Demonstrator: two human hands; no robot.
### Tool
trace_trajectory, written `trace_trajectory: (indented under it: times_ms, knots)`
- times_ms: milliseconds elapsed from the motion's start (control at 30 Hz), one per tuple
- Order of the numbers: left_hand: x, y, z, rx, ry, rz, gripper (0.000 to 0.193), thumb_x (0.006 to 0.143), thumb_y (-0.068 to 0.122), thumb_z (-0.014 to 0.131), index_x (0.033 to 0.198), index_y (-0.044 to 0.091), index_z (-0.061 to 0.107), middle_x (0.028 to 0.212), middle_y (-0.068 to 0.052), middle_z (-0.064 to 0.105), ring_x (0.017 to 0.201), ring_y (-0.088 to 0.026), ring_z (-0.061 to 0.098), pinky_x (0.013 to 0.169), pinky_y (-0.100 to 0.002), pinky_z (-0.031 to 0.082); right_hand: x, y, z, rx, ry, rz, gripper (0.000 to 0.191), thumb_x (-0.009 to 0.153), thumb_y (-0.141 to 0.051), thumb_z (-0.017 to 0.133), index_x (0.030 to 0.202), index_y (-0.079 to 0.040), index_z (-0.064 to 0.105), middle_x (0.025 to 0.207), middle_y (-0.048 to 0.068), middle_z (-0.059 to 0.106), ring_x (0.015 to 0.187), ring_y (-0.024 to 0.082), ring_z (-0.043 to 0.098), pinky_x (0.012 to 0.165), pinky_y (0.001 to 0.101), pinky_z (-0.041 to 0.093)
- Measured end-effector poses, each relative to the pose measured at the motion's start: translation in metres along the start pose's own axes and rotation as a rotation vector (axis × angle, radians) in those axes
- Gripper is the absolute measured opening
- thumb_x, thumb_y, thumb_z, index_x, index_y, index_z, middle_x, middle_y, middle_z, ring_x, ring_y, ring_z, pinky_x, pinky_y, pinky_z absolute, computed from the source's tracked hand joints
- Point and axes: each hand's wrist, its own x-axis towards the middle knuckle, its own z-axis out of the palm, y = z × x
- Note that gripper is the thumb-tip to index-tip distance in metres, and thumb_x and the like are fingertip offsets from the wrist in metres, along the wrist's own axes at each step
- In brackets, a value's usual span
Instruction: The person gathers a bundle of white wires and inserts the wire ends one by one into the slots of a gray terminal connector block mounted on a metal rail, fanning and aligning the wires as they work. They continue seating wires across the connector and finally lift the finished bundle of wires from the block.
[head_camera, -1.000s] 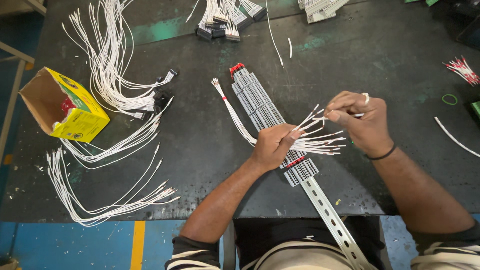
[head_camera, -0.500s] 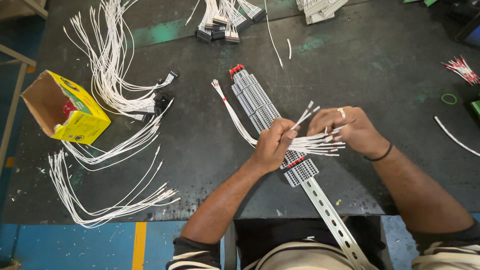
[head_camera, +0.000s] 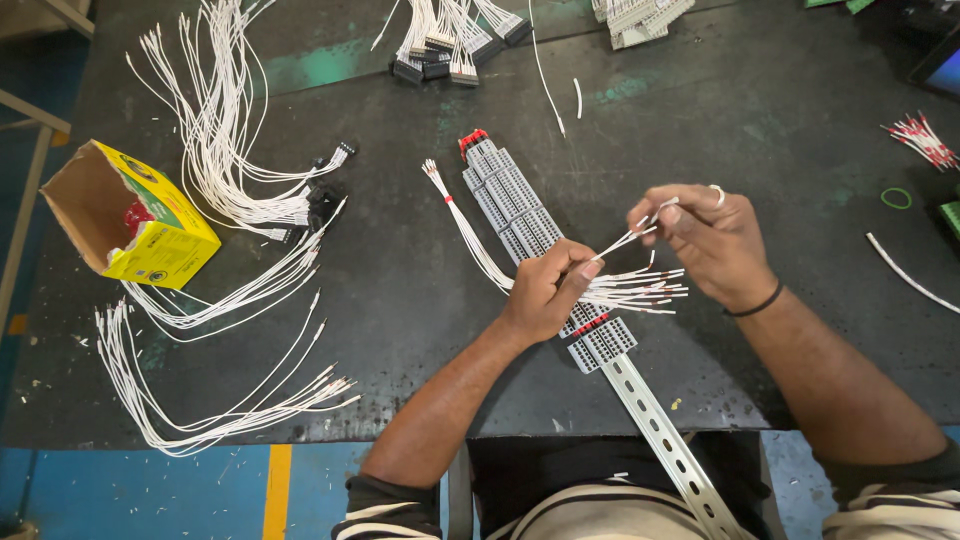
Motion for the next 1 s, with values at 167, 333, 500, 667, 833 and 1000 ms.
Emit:
trace_trajectory:
  times_ms: [167,333,500,667,833,1000]
  knots:
    - [0.001,0.0,0.001,0.007,0.009,0.006,0.02,0.106,0.02,0.061,0.109,0.0,0.063,0.078,-0.004,0.067,0.068,-0.007,0.06,0.062,-0.026,0.047,-0.005,0.004,-0.004,0.005,0.093,0.002,0.008,0.104,-0.004,0.068,0.111,0.0,0.069,0.092,0.009,0.069,0.078,0.011,0.061,0.071,0.0247,0.047]
    - [0.0,0.005,0.0,-0.009,0.009,0.027,0.02,0.107,0.021,0.061,0.107,0.001,0.065,0.081,-0.004,0.068,0.069,-0.007,0.061,0.063,-0.026,0.048,-0.022,-0.005,-0.007,-0.33,0.214,-0.117,0.007,0.098,-0.003,0.074,0.102,0.002,0.071,0.081,0.004,0.064,0.064,0.005,0.048,0.059,0.0209,0.034]
    - [0.001,0.01,-0.002,0.016,-0.009,0.016,0.021,0.106,0.021,0.062,0.107,0.001,0.068,0.082,-0.004,0.068,0.07,-0.007,0.061,0.064,-0.025,0.049,-0.012,0.0,0.0,-0.164,0.161,-0.118,0.007,0.101,-0.003,0.069,0.106,0.001,0.072,0.098,0.007,0.069,0.086,0.01,0.061,0.073,0.0223,0.045]
    - [0.003,0.009,-0.003,0.002,-0.013,-0.02,0.023,0.104,0.022,0.063,0.109,0.0,0.069,0.08,-0.005,0.068,0.067,-0.007,0.06,0.062,-0.026,0.049,-0.007,-0.002,-0.002,-0.098,0.078,-0.063,0.013,0.099,0.0,0.063,0.106,0.001,0.073,0.097,0.013,0.07,0.081,0.011,0.061,0.068,0.0213,0.044]
    - [0.006,0.008,-0.004,-0.005,-0.023,0.002,0.023,0.106,0.023,0.062,0.109,0.001,0.069,0.081,-0.004,0.068,0.069,-0.006,0.062,0.064,-0.025,0.05,-0.007,-0.005,-0.003,-0.165,-0.022,-0.115,0.015,0.101,0.0,0.061,0.11,0.002,0.073,0.101,0.015,0.068,0.087,0.012,0.062,0.074,0.0213,0.046]
    - [0.005,0.012,-0.005,0.005,-0.025,-0.017,0.023,0.105,0.022,0.063,0.109,0.0,0.069,0.078,-0.005,0.067,0.067,-0.006,0.059,0.062,-0.025,0.048,-0.006,-0.004,-0.002,-0.002,-0.031,-0.065,0.014,0.102,-0.002,0.063,0.11,0.003,0.073,0.108,0.016,0.066,0.091,0.016,0.064,0.071,0.0224,0.047]
